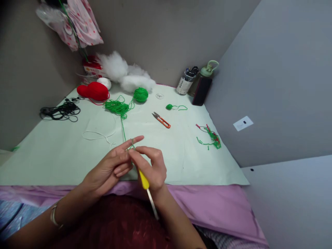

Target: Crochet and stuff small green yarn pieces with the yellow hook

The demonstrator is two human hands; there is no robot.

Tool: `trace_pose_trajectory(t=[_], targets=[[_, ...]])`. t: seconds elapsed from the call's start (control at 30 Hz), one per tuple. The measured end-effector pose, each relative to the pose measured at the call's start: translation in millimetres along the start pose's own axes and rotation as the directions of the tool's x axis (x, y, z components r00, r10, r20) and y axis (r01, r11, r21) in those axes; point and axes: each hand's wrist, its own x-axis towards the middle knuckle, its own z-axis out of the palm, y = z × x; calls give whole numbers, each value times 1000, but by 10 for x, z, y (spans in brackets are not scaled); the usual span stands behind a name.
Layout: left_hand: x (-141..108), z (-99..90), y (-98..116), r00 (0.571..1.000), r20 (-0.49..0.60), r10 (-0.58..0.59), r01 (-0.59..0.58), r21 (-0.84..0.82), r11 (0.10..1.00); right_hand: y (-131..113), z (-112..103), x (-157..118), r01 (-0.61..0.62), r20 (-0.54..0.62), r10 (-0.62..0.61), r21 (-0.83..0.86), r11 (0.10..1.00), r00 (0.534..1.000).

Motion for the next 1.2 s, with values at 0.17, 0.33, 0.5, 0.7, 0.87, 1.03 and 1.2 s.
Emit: trace_pose_trajectory(t=[0.17, 0.33, 0.5, 0.7, 0.87, 1.03, 1.2], targets=[[11, -51, 120, 1000, 18, -2, 3, -19, 1000, -21, -99, 171, -306, -4, 353, 489, 817, 936], [14, -33, 72, 995, -25, 98, -96, 95, 991, -8, -108, 227, -465, 159, 531, 722, 512, 832], [3, 10, -71, 981, -37, 193, -181, 217, 959, -26, -33, 181, -446, 173, 468, 688, 572, 867], [-8, 5, -42, 992, -16, 129, -125, 167, 978, -1, -66, 203, -453, 188, 458, 676, 581, 869], [-12, 10, -79, 979, -53, 198, -182, 212, 960, -20, -59, 93, -333, 104, 317, 348, 877, 943], [-10, -9, -27, 999, -17, 39, -38, 67, 997, -40, -57, 52, -216, -27, 229, 241, 946, 973], [6, -34, 79, 999, 14, 36, -36, 16, 999, -19, -137, 232, -408, 35, 500, 629, 661, 865]])
